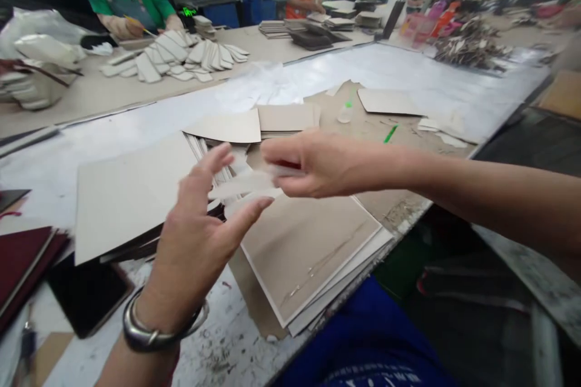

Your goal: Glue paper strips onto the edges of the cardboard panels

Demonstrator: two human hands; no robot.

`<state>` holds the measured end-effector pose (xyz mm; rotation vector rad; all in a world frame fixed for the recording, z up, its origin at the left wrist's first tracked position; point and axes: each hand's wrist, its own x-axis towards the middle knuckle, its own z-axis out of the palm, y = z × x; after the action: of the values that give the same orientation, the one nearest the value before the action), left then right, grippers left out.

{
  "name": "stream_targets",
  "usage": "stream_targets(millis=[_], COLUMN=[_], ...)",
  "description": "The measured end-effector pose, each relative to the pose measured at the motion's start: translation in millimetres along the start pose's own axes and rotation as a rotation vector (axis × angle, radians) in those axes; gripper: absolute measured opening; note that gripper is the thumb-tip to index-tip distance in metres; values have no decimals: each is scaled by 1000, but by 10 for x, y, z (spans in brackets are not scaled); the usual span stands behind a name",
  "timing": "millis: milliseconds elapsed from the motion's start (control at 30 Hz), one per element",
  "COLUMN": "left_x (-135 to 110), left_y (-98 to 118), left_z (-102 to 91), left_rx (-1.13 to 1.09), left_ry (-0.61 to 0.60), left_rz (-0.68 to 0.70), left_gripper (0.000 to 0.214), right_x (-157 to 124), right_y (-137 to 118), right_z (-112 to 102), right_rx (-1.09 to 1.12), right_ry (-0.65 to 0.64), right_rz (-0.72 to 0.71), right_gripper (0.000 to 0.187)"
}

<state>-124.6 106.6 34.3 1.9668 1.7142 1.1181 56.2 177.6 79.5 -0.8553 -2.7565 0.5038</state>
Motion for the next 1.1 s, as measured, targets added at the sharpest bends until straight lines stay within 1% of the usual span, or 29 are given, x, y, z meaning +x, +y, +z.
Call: stream_targets(millis=[67,100,133,200,267,300,367,433,500,567,633,667,700,733,833,900,1000,1100], left_x=[-46,-101,-169,-322,-457,-507,-573,-607,-636,-680,-744,-780,-817,-851,-924,-941,-933,-929], left_y=[80,112,138,181,220,239,280,315,330,313,265,234,205,179,149,165,197,189], left_z=[-5,-3,4,32,79,107,165,216,253,273,280,281,282,282,289,299,302,288], left_rx=[-216,-294,-341,-356,-326,-306,-282,-275,-283,-293,-314,-329,-347,-368,-434,-467,-503,-486], left_ry=[-204,-297,-370,-442,-494,-521,-569,-607,-620,-610,-582,-564,-546,-522,-439,-377,-313,-316], left_rz=[-134,-218,-294,-383,-399,-396,-395,-423,-469,-520,-572,-597,-619,-640,-697,-730,-742,-724], left_gripper=[35,28,26,28,29,29,29,30,31,33,35,36,36,36,33,32,32,31], right_x=[-228,-329,-423,-592,-741,-808,-928,-1032,-1121,-1197,-1259,-1284,-1305,-1321,-1352,-1365,-1388,-1416], right_y=[-167,-205,-220,-209,-179,-165,-139,-110,-72,-23,31,56,78,97,129,142,174,224], right_z=[-72,-84,-82,-47,19,59,147,236,323,407,482,513,538,554,557,538,526,554], right_rx=[96,153,225,411,621,721,888,973,914,710,479,409,391,424,660,748,698,577], right_ry=[18,25,28,-5,-53,-57,7,98,135,183,272,301,305,283,161,119,126,149], right_rz=[4,29,70,184,314,379,484,551,582,584,570,570,582,603,666,660,628,611], right_gripper=[15,15,14,11,18,23,28,27,25,22,20,20,21,24,34,36,27,22])
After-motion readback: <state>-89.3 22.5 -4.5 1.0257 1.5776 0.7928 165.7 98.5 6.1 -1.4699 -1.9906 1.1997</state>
